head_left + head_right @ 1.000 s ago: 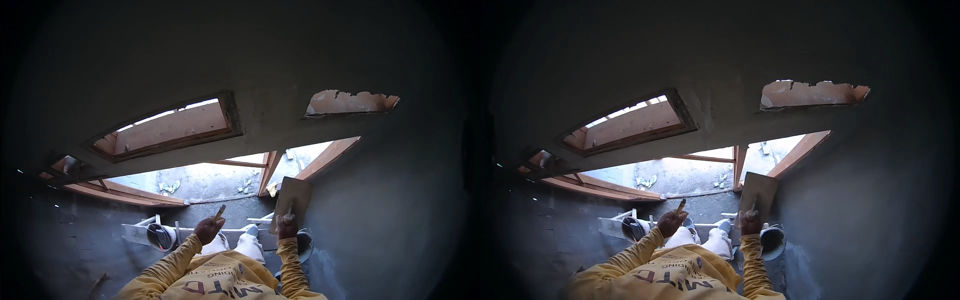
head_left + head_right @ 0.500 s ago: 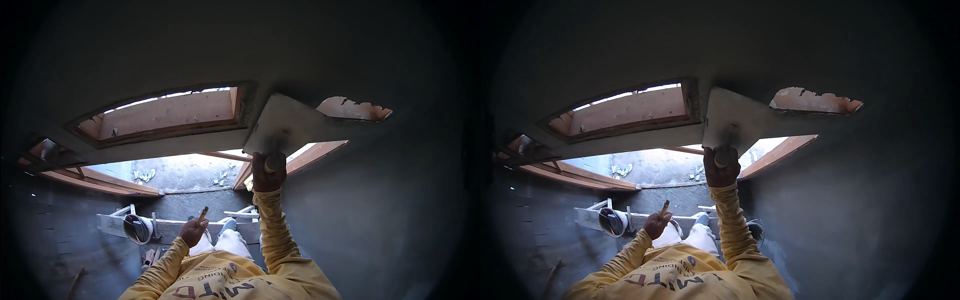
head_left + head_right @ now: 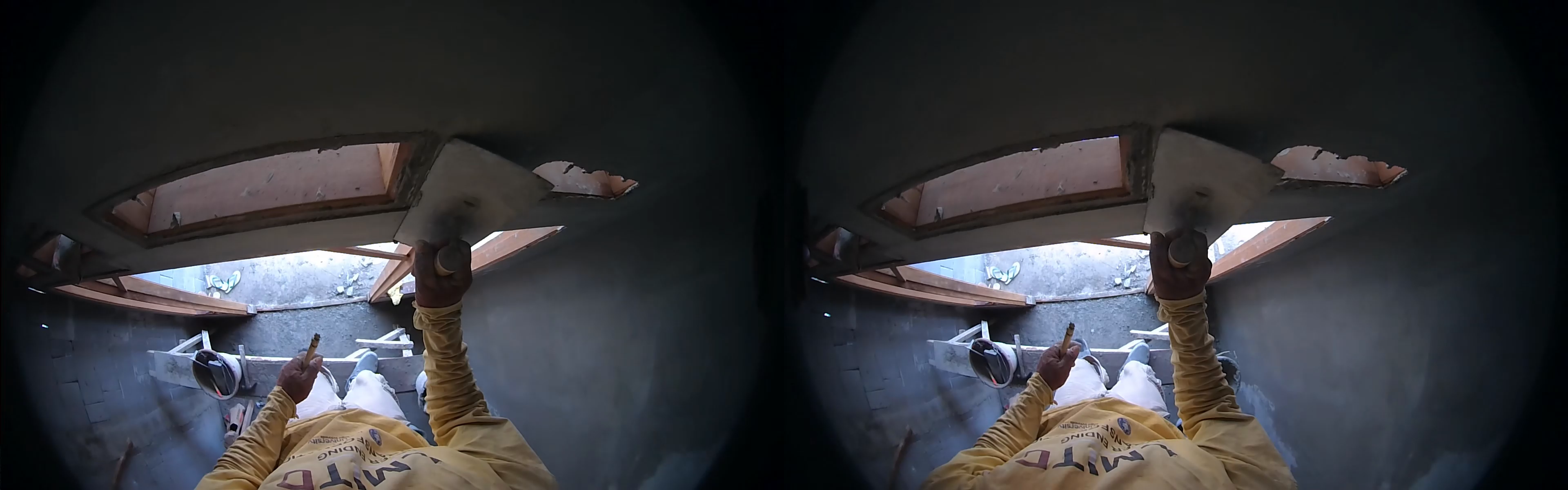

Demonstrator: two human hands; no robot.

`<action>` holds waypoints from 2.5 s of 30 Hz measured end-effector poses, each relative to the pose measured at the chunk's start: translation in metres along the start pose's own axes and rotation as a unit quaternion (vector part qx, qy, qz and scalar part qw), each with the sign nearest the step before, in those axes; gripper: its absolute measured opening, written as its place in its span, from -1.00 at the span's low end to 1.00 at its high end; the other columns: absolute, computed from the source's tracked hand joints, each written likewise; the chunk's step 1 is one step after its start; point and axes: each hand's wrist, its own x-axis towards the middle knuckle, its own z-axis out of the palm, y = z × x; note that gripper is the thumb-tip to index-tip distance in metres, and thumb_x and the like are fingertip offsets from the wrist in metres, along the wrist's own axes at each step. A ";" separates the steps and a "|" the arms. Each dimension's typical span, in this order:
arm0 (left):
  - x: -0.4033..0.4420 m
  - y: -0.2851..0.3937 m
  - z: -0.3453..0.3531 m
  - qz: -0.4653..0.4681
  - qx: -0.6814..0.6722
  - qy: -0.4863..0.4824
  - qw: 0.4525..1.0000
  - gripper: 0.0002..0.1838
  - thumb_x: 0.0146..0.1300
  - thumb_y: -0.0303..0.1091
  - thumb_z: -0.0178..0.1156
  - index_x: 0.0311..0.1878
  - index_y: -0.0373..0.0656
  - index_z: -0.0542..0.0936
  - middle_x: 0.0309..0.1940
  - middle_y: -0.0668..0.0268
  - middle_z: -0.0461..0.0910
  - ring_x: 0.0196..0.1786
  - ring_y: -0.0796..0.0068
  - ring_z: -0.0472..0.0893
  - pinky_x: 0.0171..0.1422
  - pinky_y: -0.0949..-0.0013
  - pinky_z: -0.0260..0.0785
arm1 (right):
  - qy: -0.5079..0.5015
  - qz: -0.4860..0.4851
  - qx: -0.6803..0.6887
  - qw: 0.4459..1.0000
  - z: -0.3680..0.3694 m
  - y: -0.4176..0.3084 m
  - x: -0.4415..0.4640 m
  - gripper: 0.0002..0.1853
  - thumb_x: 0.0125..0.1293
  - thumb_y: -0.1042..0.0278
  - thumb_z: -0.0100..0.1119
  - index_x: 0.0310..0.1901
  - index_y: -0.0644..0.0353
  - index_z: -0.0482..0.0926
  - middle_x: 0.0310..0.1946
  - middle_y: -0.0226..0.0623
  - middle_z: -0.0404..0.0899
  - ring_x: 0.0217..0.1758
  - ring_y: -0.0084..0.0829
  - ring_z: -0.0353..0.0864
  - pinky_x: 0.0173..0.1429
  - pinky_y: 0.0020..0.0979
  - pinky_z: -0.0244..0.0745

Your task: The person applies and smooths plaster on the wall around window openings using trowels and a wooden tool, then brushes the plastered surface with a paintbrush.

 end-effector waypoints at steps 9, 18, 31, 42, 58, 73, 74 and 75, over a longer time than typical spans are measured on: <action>0.002 0.015 0.000 -0.005 -0.011 -0.016 1.000 -0.68 0.37 -0.09 0.14 -0.25 -0.19 0.59 -0.60 0.43 0.46 -0.51 0.61 0.38 -0.40 0.40 0.30 | 0.005 -0.069 -0.104 0.992 -0.004 -0.010 0.011 -0.68 0.11 0.43 0.41 -0.18 0.20 0.46 -0.39 -0.31 0.58 -0.40 -0.35 0.64 -0.31 -0.43 0.54; -0.002 0.009 0.002 -0.008 0.001 0.009 1.000 -0.67 0.35 -0.08 0.15 -0.17 -0.20 0.62 -0.57 0.43 0.49 -0.48 0.63 0.43 -0.38 0.43 0.33 | 0.119 0.008 -0.097 0.988 -0.017 0.025 0.013 -0.75 0.13 0.41 0.38 -0.22 0.22 0.50 -0.40 -0.28 0.57 -0.42 -0.35 0.59 -0.28 -0.37 0.52; 0.002 0.013 0.020 0.026 0.018 -0.015 0.999 -0.66 0.35 -0.09 0.14 -0.16 -0.23 0.61 -0.52 0.33 0.52 -0.40 0.51 0.48 -0.27 0.33 0.38 | 0.056 0.014 0.009 0.998 -0.027 -0.027 0.032 -0.74 0.04 0.45 0.44 -0.25 0.14 0.54 -0.35 -0.33 0.64 -0.34 -0.40 0.68 -0.24 -0.42 0.57; -0.004 0.014 0.023 -0.022 0.014 0.002 1.000 -0.63 0.35 -0.06 0.15 -0.15 -0.25 0.61 -0.50 0.34 0.55 -0.39 0.52 0.49 -0.26 0.34 0.39 | 0.008 -0.040 0.014 0.999 -0.016 -0.030 0.044 -0.72 0.08 0.40 0.43 -0.20 0.11 0.53 -0.32 -0.31 0.66 -0.32 -0.27 0.72 -0.26 -0.36 0.60; 0.002 0.026 0.026 -0.001 0.081 -0.031 0.996 -0.63 0.34 -0.02 0.13 -0.24 -0.19 0.60 -0.54 0.27 0.52 -0.42 0.42 0.50 -0.26 0.29 0.37 | -0.003 -0.062 -0.001 0.998 -0.035 -0.040 0.047 -0.71 0.09 0.42 0.40 -0.16 0.17 0.53 -0.31 -0.27 0.66 -0.34 -0.26 0.72 -0.29 -0.37 0.60; -0.003 0.015 0.025 0.044 0.074 -0.004 0.996 -0.65 0.38 -0.05 0.11 -0.34 -0.15 0.58 -0.60 0.44 0.45 -0.49 0.60 0.41 -0.37 0.40 0.30 | 0.111 -0.057 -0.082 0.989 -0.061 -0.026 0.082 -0.70 0.09 0.36 0.42 -0.18 0.14 0.52 -0.29 -0.21 0.68 -0.30 -0.21 0.73 -0.26 -0.31 0.62; -0.005 0.017 0.023 0.035 0.088 -0.006 0.996 -0.65 0.38 -0.04 0.11 -0.36 -0.14 0.57 -0.60 0.44 0.44 -0.49 0.59 0.41 -0.37 0.40 0.29 | 0.102 -0.070 -0.078 0.989 -0.070 -0.027 0.085 -0.70 0.09 0.36 0.42 -0.18 0.14 0.53 -0.28 -0.22 0.68 -0.29 -0.23 0.73 -0.25 -0.32 0.62; -0.007 0.019 0.021 0.025 0.102 -0.009 0.994 -0.64 0.38 -0.04 0.11 -0.38 -0.13 0.57 -0.60 0.44 0.44 -0.49 0.59 0.41 -0.37 0.39 0.29 | 0.093 -0.083 -0.075 0.989 -0.079 -0.028 0.089 -0.70 0.09 0.35 0.43 -0.19 0.15 0.53 -0.27 -0.22 0.68 -0.28 -0.25 0.73 -0.24 -0.33 0.62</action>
